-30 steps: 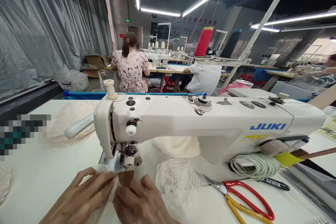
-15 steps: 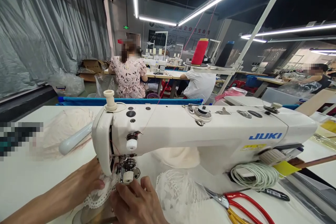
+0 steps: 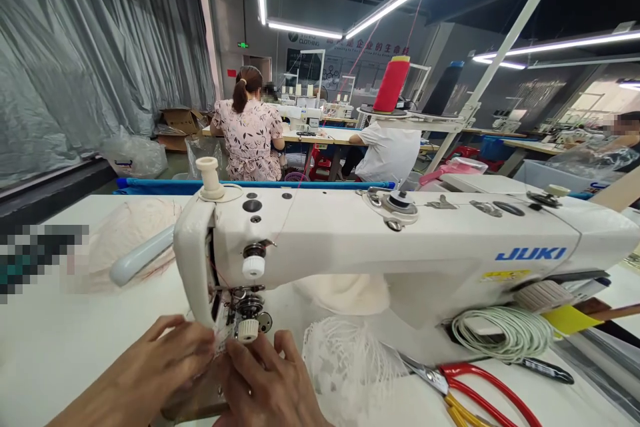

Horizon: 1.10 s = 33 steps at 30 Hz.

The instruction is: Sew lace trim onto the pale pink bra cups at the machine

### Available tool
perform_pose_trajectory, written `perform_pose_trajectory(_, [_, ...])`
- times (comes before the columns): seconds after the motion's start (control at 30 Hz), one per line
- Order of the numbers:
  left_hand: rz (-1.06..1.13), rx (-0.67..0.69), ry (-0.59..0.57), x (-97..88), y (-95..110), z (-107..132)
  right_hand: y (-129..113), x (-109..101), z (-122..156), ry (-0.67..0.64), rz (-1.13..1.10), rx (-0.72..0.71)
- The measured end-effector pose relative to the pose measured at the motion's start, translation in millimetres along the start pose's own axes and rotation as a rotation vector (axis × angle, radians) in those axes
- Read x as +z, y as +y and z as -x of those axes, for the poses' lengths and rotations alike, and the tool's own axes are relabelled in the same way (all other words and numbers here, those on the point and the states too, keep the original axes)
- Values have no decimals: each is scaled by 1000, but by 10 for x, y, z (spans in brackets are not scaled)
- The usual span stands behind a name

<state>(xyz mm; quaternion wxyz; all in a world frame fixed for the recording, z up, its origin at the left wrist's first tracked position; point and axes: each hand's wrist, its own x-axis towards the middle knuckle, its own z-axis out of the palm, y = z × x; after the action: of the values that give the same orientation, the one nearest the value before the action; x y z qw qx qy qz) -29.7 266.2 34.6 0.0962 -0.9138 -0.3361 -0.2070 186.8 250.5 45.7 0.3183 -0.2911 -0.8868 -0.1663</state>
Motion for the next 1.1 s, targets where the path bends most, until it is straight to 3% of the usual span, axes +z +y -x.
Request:
perform_pose_trajectory(0.1, [13,17,74,-53,103,77,-8,-11,3,-42,4,-23])
perform_pose_trajectory(0.23, [-32,-13,180,-150,187,-13,-21,-30,-61,69,-46,-14])
perform_pose_trajectory(0.47, [-212,26,99,-100,205,-59,-36,-47,-126,131,-25,-15])
perform_pose_trajectory(1.1, [-183,26,89,-82,215,55,-70,-36,-124,149,39,5])
